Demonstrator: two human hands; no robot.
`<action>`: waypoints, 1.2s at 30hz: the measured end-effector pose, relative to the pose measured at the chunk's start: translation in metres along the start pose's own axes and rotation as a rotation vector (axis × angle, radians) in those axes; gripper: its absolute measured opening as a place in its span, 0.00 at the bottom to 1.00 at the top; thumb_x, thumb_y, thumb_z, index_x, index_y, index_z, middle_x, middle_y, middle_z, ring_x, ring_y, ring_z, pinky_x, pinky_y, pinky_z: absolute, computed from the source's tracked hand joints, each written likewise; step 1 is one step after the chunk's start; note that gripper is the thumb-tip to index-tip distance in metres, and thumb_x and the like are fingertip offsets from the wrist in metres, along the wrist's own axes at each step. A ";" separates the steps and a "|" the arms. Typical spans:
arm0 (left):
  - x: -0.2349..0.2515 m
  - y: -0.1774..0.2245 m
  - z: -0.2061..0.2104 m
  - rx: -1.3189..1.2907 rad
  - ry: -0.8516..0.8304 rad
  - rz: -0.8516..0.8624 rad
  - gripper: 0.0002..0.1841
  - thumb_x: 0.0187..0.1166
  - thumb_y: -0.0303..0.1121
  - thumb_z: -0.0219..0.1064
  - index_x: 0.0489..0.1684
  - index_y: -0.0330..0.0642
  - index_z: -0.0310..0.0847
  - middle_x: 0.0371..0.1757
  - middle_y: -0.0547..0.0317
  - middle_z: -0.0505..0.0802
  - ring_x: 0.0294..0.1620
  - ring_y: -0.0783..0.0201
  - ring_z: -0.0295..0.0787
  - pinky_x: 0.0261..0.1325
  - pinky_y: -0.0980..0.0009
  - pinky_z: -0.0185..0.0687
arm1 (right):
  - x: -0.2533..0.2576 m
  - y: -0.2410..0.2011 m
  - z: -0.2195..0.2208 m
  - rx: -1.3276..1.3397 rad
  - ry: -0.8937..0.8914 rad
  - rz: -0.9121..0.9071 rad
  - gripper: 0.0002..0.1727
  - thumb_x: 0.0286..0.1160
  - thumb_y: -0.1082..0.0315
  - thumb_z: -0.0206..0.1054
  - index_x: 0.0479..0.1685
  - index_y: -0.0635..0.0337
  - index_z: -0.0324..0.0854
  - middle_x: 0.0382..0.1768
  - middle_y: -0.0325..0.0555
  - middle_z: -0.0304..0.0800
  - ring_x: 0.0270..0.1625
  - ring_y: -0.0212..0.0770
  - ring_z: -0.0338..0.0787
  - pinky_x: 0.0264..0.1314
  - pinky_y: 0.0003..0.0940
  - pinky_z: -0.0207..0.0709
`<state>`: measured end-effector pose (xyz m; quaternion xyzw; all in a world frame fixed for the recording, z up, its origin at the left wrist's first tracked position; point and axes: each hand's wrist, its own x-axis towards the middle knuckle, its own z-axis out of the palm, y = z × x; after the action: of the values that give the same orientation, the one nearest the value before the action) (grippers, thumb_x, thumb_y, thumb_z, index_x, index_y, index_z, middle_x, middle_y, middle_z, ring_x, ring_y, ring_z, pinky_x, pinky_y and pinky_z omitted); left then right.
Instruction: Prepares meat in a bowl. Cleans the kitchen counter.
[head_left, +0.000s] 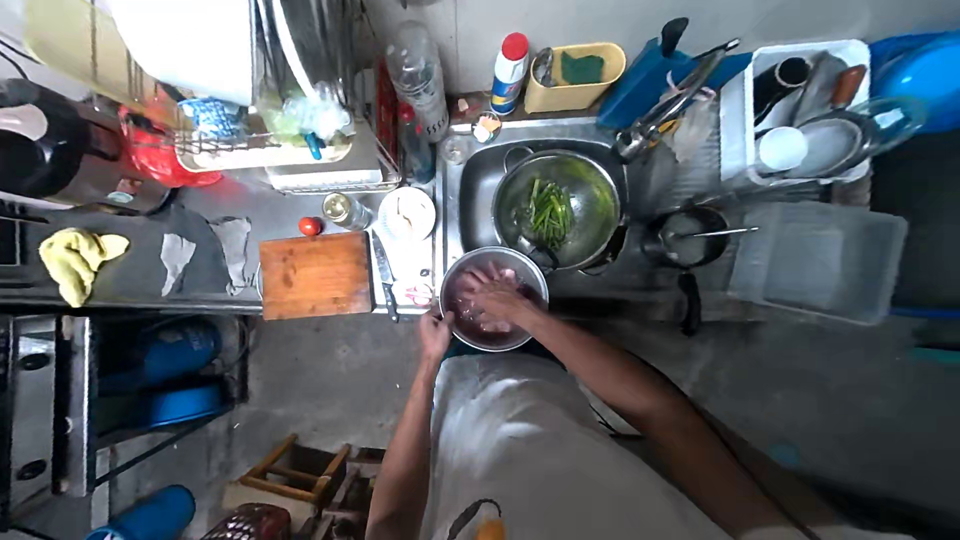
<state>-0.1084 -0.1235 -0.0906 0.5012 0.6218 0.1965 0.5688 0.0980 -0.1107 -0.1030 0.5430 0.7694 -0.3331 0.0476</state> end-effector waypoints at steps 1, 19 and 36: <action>0.000 -0.003 -0.004 0.011 0.002 0.001 0.09 0.79 0.31 0.65 0.37 0.37 0.91 0.31 0.55 0.95 0.30 0.64 0.93 0.40 0.59 0.91 | 0.002 -0.002 0.002 -0.010 0.026 0.078 0.34 0.62 0.65 0.82 0.74 0.36 0.83 0.86 0.50 0.69 0.89 0.65 0.62 0.85 0.81 0.47; -0.001 -0.013 -0.015 0.221 -0.040 0.007 0.12 0.80 0.39 0.65 0.40 0.43 0.93 0.36 0.56 0.97 0.41 0.61 0.96 0.53 0.50 0.90 | -0.035 -0.039 0.028 1.102 0.327 0.669 0.26 0.80 0.57 0.71 0.69 0.66 0.79 0.51 0.58 0.92 0.47 0.48 0.95 0.56 0.46 0.91; -0.003 -0.001 -0.019 0.352 -0.069 -0.034 0.15 0.81 0.43 0.63 0.46 0.43 0.92 0.42 0.53 0.97 0.49 0.56 0.95 0.59 0.47 0.88 | 0.001 -0.047 0.049 0.456 0.180 0.566 0.39 0.61 0.50 0.81 0.78 0.49 0.78 0.79 0.58 0.75 0.76 0.60 0.80 0.77 0.62 0.75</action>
<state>-0.1267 -0.1199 -0.0845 0.5889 0.6351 0.0578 0.4965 0.0428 -0.1463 -0.1201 0.7579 0.4962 -0.4204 -0.0521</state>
